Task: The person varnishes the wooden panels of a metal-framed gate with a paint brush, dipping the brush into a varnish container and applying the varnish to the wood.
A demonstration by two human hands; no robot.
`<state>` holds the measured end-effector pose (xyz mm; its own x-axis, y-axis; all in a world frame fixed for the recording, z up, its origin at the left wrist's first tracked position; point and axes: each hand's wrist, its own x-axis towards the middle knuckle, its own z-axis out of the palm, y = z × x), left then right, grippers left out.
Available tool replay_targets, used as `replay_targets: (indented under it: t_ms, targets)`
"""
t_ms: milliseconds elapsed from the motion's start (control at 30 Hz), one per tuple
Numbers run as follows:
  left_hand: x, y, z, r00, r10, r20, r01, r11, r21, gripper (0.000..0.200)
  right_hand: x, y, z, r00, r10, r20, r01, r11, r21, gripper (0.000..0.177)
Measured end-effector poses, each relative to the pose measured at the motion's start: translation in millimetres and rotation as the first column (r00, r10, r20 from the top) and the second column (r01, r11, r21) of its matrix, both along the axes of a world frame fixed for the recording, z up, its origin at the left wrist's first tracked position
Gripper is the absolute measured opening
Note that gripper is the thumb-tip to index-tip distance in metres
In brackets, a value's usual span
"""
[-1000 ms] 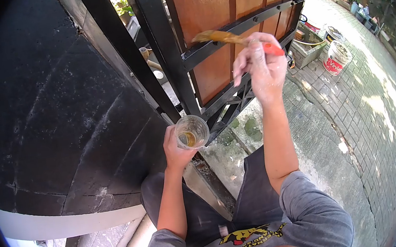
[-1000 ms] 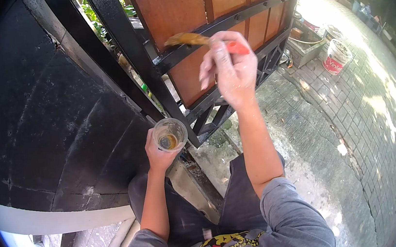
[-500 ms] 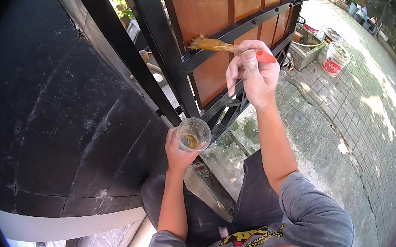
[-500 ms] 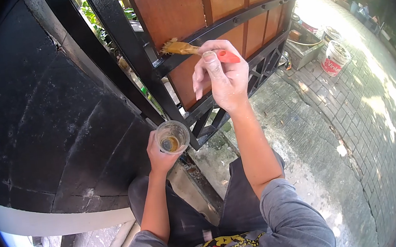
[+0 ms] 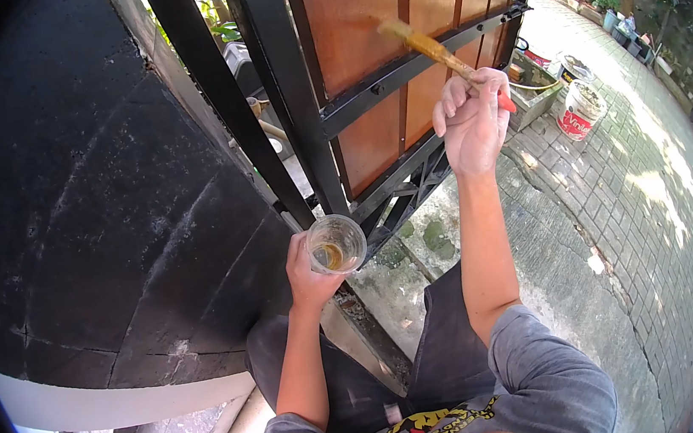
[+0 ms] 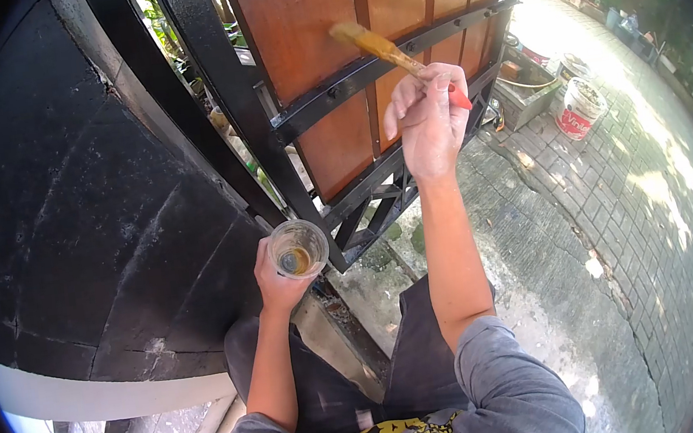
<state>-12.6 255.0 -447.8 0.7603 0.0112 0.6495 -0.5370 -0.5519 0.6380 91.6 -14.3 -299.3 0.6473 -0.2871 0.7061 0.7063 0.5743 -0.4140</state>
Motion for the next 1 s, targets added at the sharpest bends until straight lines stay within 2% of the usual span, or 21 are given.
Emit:
replay_targets:
  t_ms: [100, 133, 233, 267, 367, 400, 567, 667, 767, 800, 900, 1000]
  targets:
    - [0.2, -0.7, 0.8, 1.000, -0.008, 0.005, 0.008, 1.000, -0.009, 0.062, -12.4, 14.7, 13.2, 0.998, -0.013, 0.057, 0.016, 0.999, -0.043, 0.026]
    - [-0.1, -0.6, 0.7, 1.000, -0.004, 0.004, 0.004, 1.000, -0.005, 0.062, -11.9, 18.6, 12.9, 0.999, 0.021, 0.025, -0.021, 1.000, -0.006, 0.032]
    - [-2.0, 0.9, 0.2, 1.000, 0.012, 0.000, -0.012, 1.000, 0.001, 0.061, -4.3, 25.3, 9.6, 0.993, -0.088, -0.079, 0.077, 0.989, -0.126, 0.034]
    - [-1.6, 1.5, 0.6, 1.000, 0.016, 0.000, -0.016, 1.000, 0.001, 0.061, -3.1, 27.5, 9.8, 0.982, -0.148, -0.113, 0.135, 0.984, -0.117, 0.032]
    - [-3.1, 1.4, 4.4, 0.999, 0.025, -0.026, -0.025, 0.999, -0.021, 0.060, -1.1, 9.1, 1.2, 0.947, -0.300, -0.114, 0.253, 0.916, -0.312, 0.031]
    - [-2.8, 0.8, 3.4, 0.999, 0.024, -0.025, -0.025, 0.999, -0.027, 0.060, -7.6, 4.5, 5.3, 0.939, -0.300, -0.168, 0.227, 0.908, -0.353, 0.030]
    - [-0.1, 1.7, 2.1, 0.999, 0.016, 0.030, -0.016, 1.000, -0.006, 0.056, -14.7, 8.6, 46.7, 0.947, -0.318, -0.044, 0.289, 0.904, -0.314, 0.029]
    - [0.3, -0.3, 1.4, 1.000, 0.017, 0.004, -0.017, 0.999, -0.050, 0.061, -3.0, 11.1, 72.7, 0.951, -0.308, 0.017, 0.298, 0.905, -0.305, 0.031]
    - [0.2, 0.1, 1.8, 1.000, 0.007, 0.019, -0.007, 0.999, -0.039, 0.061, 0.7, 14.3, 70.7, 0.972, -0.219, 0.079, 0.230, 0.954, -0.190, 0.032]
    - [0.4, 1.3, 1.9, 1.000, 0.004, 0.025, -0.003, 0.999, -0.036, 0.061, -2.9, 17.9, 64.3, 0.969, -0.240, 0.055, 0.246, 0.949, -0.196, 0.032]
    - [0.7, 2.1, 1.1, 0.999, 0.002, 0.037, 0.000, 0.999, -0.040, 0.060, -2.6, 10.7, 26.0, 0.955, -0.294, 0.023, 0.282, 0.886, -0.369, 0.027]
    - [0.5, 2.8, 3.8, 0.999, 0.010, 0.040, -0.009, 0.999, -0.048, 0.057, -4.8, 7.5, 11.0, 0.925, -0.378, -0.029, 0.324, 0.828, -0.457, 0.023]
